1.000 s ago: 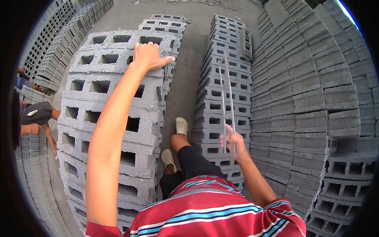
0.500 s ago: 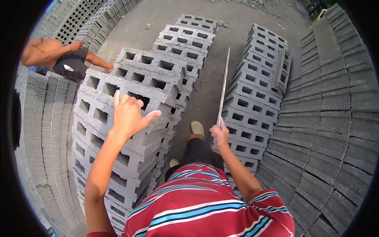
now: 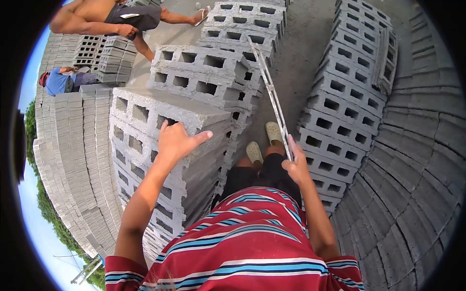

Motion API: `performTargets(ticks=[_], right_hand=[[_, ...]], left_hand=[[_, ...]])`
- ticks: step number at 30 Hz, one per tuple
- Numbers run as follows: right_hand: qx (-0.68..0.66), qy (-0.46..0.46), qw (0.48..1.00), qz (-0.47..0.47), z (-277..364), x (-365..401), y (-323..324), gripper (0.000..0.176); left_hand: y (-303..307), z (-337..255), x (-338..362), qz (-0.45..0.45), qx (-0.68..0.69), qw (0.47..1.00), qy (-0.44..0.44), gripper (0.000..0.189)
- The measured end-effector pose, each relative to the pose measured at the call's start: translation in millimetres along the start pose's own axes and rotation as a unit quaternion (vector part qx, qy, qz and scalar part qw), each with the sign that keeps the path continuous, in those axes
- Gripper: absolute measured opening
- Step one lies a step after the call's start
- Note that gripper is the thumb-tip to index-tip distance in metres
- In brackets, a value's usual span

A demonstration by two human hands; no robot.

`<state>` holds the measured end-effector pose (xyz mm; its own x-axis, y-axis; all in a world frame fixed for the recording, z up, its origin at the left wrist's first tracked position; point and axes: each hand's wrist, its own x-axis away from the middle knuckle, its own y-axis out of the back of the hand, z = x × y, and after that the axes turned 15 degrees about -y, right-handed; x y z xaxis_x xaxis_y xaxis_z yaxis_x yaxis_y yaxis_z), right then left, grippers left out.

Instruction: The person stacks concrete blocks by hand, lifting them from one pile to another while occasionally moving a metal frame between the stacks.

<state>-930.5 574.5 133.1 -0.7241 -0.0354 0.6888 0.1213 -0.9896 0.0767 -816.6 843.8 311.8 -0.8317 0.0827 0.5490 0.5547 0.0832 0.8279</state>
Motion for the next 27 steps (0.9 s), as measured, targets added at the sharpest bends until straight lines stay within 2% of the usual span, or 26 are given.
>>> performTargets(ticks=[1, 5, 8, 13, 15, 16, 18, 19, 20, 21, 22, 24, 25, 27], right_hand=[[-0.026, -0.004, 0.999, 0.037, 2, 6, -1, 0.08], [-0.056, 0.091, 0.992, 0.064, 24, 16, -21, 0.075], [-0.046, 0.108, 0.99, 0.073, 23, 11, -31, 0.074], [-0.031, 0.056, 0.994, 0.088, 30, 26, -28, 0.072], [-0.024, 0.09, 0.994, 0.053, 18, 26, -24, 0.073], [-0.016, 0.104, 0.994, 0.041, 14, 25, -21, 0.074], [-0.013, 0.066, 0.997, 0.045, 14, 26, -10, 0.073], [-0.019, 0.072, 0.996, 0.044, 11, 22, -6, 0.072], [-0.023, 0.078, 0.996, 0.043, 9, 18, -3, 0.072], [-0.013, 0.062, 0.997, 0.046, 16, 18, 3, 0.072], [-0.021, 0.047, 0.997, 0.051, 20, 14, 6, 0.072], [-0.038, 0.015, 0.997, 0.065, 24, 10, 9, 0.071], [-0.057, 0.039, 0.995, 0.069, 19, 4, 4, 0.072], [-0.085, 0.038, 0.985, 0.142, 26, 0, 3, 0.074]], left_hand=[[-3, 3, -1, -0.01, -0.008, 1.0, -0.004, 0.069], [-12, 14, -4, -0.02, -0.014, 1.0, -0.008, 0.057], [-12, 11, -5, -0.011, -0.004, 1.0, -0.003, 0.054], [1, 5, -7, 0.036, -0.001, 0.999, 0.012, 0.05], [6, 3, -9, 0.044, 0.001, 0.999, 0.021, 0.051], [10, 6, -16, 0.047, 0.024, 0.998, 0.026, 0.049], [25, 28, -26, 0.061, 0.075, 0.994, 0.051, 0.046], [40, 21, -29, 0.031, 0.157, 0.987, 0.027, 0.038], [62, 12, -29, 0.073, 0.23, 0.968, 0.066, 0.035], [83, -10, -27, 0.058, 0.298, 0.952, 0.035, 0.038], [94, -2, -39, 0.052, 0.28, 0.958, 0.039, 0.041], [115, -1, -52, 0.046, 0.351, 0.933, 0.066, 0.042], [121, 3, -59, 0.041, 0.375, 0.923, 0.076, 0.042], [130, 5, -75, 0.038, 0.421, 0.902, 0.09, 0.042]])
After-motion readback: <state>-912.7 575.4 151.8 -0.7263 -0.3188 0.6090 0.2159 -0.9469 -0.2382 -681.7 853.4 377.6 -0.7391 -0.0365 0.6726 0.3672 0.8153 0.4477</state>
